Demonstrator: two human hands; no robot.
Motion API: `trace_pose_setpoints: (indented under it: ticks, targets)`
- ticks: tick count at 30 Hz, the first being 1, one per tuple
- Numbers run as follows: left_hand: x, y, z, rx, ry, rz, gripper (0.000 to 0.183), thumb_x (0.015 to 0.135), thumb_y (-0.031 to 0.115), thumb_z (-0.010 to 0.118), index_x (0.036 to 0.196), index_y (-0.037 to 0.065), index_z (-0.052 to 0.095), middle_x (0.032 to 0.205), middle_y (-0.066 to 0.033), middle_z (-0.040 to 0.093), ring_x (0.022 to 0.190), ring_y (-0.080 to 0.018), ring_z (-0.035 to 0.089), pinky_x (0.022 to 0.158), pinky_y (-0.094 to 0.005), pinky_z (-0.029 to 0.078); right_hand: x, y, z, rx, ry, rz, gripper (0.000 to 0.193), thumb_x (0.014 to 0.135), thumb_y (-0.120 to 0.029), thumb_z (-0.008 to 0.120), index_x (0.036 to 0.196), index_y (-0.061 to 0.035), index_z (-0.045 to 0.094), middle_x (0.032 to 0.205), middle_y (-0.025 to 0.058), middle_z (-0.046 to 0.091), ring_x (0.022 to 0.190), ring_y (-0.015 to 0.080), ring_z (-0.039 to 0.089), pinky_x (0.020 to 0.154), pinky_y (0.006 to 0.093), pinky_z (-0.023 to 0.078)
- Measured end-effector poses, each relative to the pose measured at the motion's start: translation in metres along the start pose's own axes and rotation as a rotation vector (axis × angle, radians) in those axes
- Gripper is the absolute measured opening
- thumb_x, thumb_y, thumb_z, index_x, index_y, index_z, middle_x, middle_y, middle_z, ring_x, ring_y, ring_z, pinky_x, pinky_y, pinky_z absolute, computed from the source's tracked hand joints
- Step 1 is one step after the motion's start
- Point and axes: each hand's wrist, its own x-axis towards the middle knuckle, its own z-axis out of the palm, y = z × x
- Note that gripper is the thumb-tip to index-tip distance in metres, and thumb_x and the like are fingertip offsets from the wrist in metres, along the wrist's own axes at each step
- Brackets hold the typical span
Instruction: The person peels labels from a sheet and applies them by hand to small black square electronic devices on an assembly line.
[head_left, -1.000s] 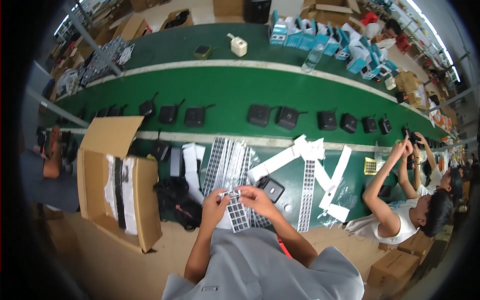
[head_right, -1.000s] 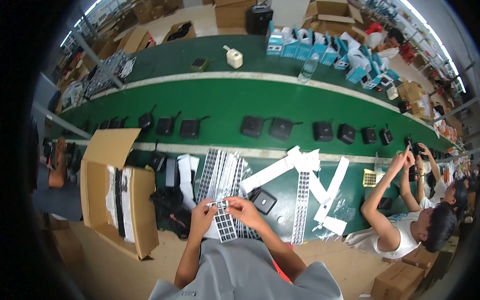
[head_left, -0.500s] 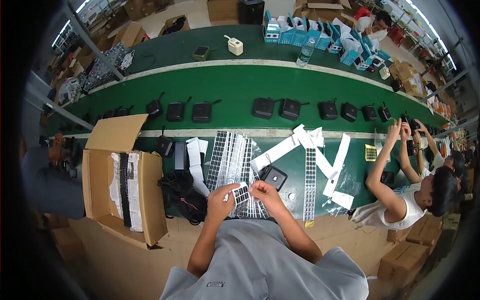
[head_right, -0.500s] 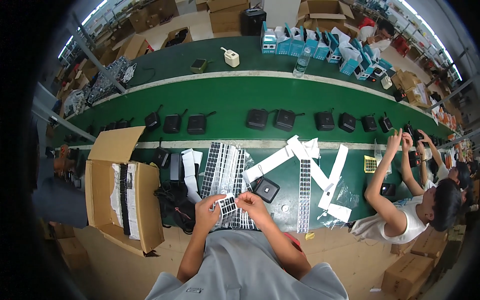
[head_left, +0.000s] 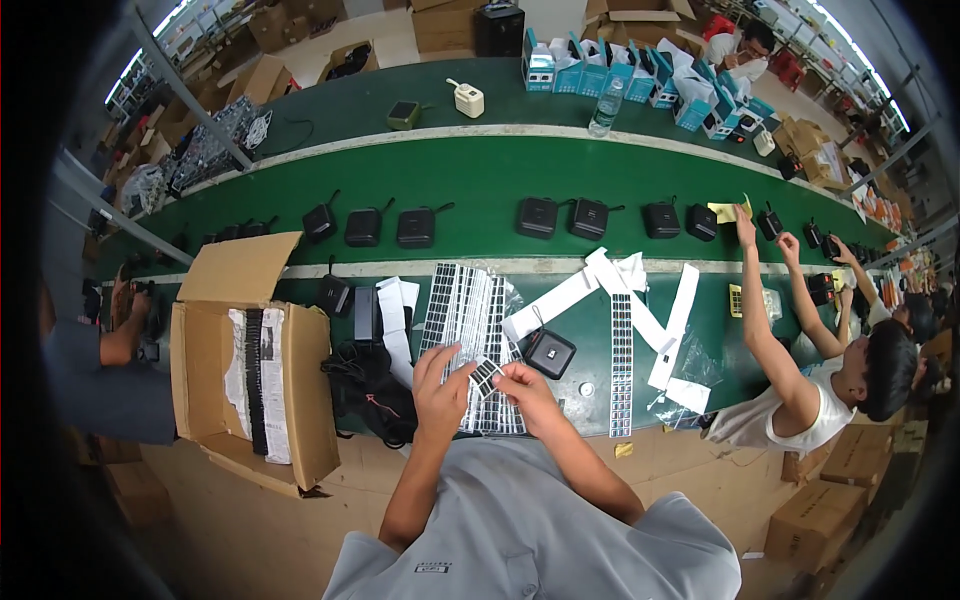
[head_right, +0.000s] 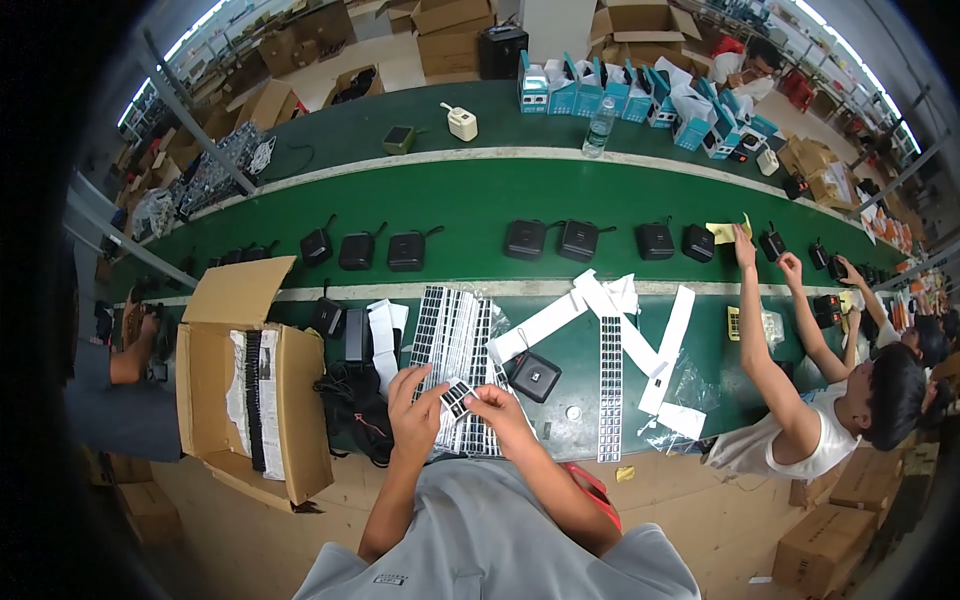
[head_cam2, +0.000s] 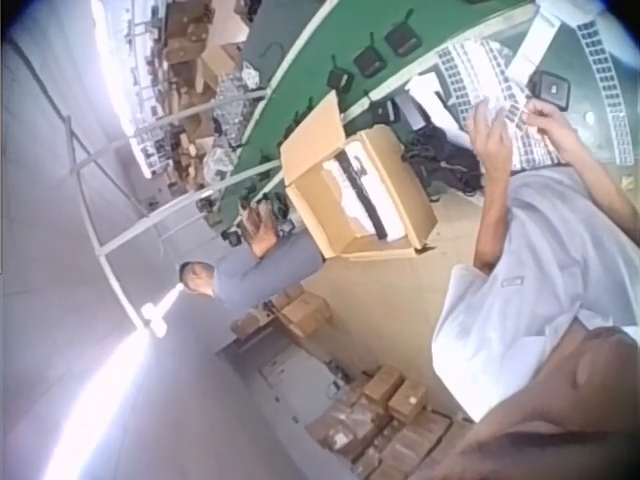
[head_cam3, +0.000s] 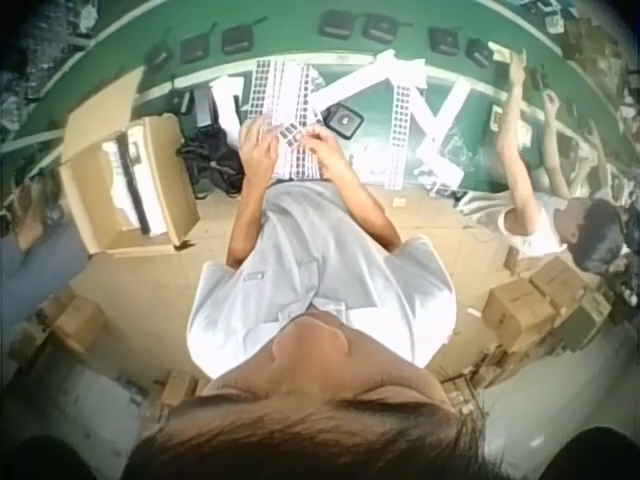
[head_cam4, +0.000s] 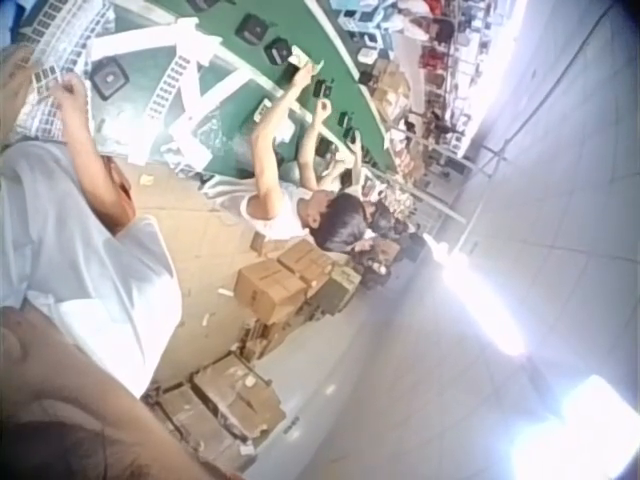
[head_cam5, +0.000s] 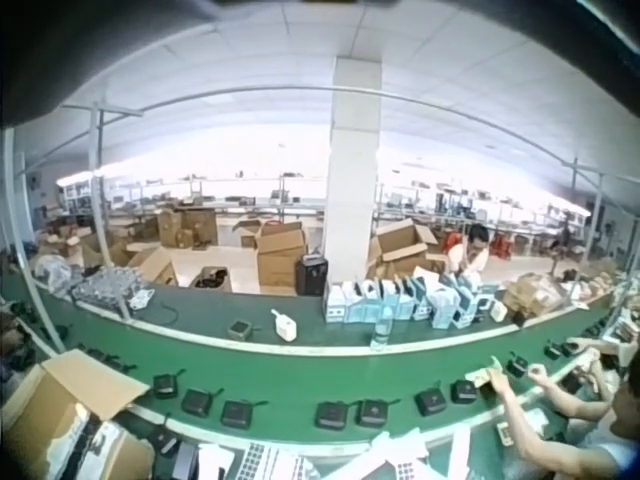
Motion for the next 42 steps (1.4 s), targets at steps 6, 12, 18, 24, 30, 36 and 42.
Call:
trace_pose_setpoints:
  ticks: [6, 12, 18, 24, 30, 36, 42]
  targets:
    - [-0.008, -0.004, 0.007, -0.088, -0.06, 0.011, 0.024, 0.071, -0.006, 0.063, 0.089, 0.007, 0.072, 0.095, -0.0077, 0.069, 0.095, -0.0268, 0.063, 0.08, -0.037, 0.047, -0.001, -0.008, -0.004, 0.296, -0.169, 0.171, 0.007, 0.09, -0.01, 0.064, 0.096, -0.0075, 0.064, 0.083, -0.0027, 0.063, 0.068, 0.0052, 0.056, 0.062, 0.0219, 0.046]
    - [-0.01, 0.004, 0.005, -0.205, -0.097, -0.143, 0.023, 0.072, -0.006, 0.062, 0.09, 0.006, 0.072, 0.085, -0.009, 0.07, 0.084, -0.0258, 0.066, 0.076, -0.0356, 0.048, -0.007, -0.018, -0.004, 0.312, -0.234, 0.218, 0.007, 0.09, -0.006, 0.062, 0.096, -0.007, 0.066, 0.085, -0.0012, 0.064, 0.071, 0.0065, 0.057, 0.064, 0.0227, 0.045]
    - [-0.014, 0.009, 0.005, -0.36, -0.183, -0.336, 0.024, 0.075, -0.003, 0.063, 0.097, 0.004, 0.072, 0.086, -0.0104, 0.07, 0.08, -0.024, 0.066, 0.071, -0.0322, 0.05, -0.002, -0.005, -0.005, 0.306, -0.209, 0.099, 0.007, 0.09, -0.006, 0.062, 0.095, -0.008, 0.066, 0.084, -0.0026, 0.064, 0.071, 0.005, 0.055, 0.062, 0.0226, 0.043]
    - [-0.01, 0.022, -0.002, -0.537, -0.241, -0.478, 0.02, 0.081, 0.003, 0.066, 0.1, 0.004, 0.071, 0.08, -0.0099, 0.067, 0.072, -0.0185, 0.063, 0.066, -0.0274, 0.049, -0.005, -0.009, 0.006, 0.151, -0.093, -0.041, 0.004, 0.09, -0.008, 0.064, 0.092, -0.0061, 0.066, 0.075, -0.0048, 0.06, 0.06, 0.0013, 0.045, 0.052, 0.0178, 0.034]
    - [-0.024, 0.021, 0.015, -0.377, -0.09, -0.544, 0.016, 0.08, 0.004, 0.071, 0.096, 0.0, 0.07, 0.073, -0.0094, 0.065, 0.066, -0.0144, 0.06, 0.062, -0.0261, 0.046, 0.0, 0.006, 0.013, 0.112, -0.046, -0.183, 0.009, 0.09, -0.005, 0.064, 0.098, -0.0046, 0.064, 0.074, -0.0045, 0.058, 0.058, 0.0013, 0.042, 0.051, 0.0183, 0.033]
    - [-0.023, 0.019, 0.016, -0.345, -0.011, -0.45, 0.012, 0.079, 0.004, 0.072, 0.087, -0.003, 0.067, 0.072, -0.0107, 0.065, 0.062, -0.017, 0.06, 0.059, -0.0269, 0.046, -0.009, -0.01, 0.02, 0.041, 0.011, -0.214, 0.01, 0.089, -0.002, 0.064, 0.099, -0.0027, 0.062, 0.074, -0.0049, 0.057, 0.059, 0.0004, 0.043, 0.051, 0.0177, 0.032]
    - [-0.018, 0.022, 0.017, -0.33, -0.029, -0.423, 0.012, 0.077, 0.002, 0.072, 0.085, -0.003, 0.065, 0.07, -0.011, 0.062, 0.06, -0.0187, 0.058, 0.057, -0.0281, 0.045, -0.006, -0.006, 0.014, 0.044, 0.017, -0.187, 0.005, 0.088, -0.004, 0.066, 0.09, -0.0058, 0.061, 0.07, -0.0053, 0.056, 0.055, -0.0001, 0.04, 0.048, 0.0185, 0.03]
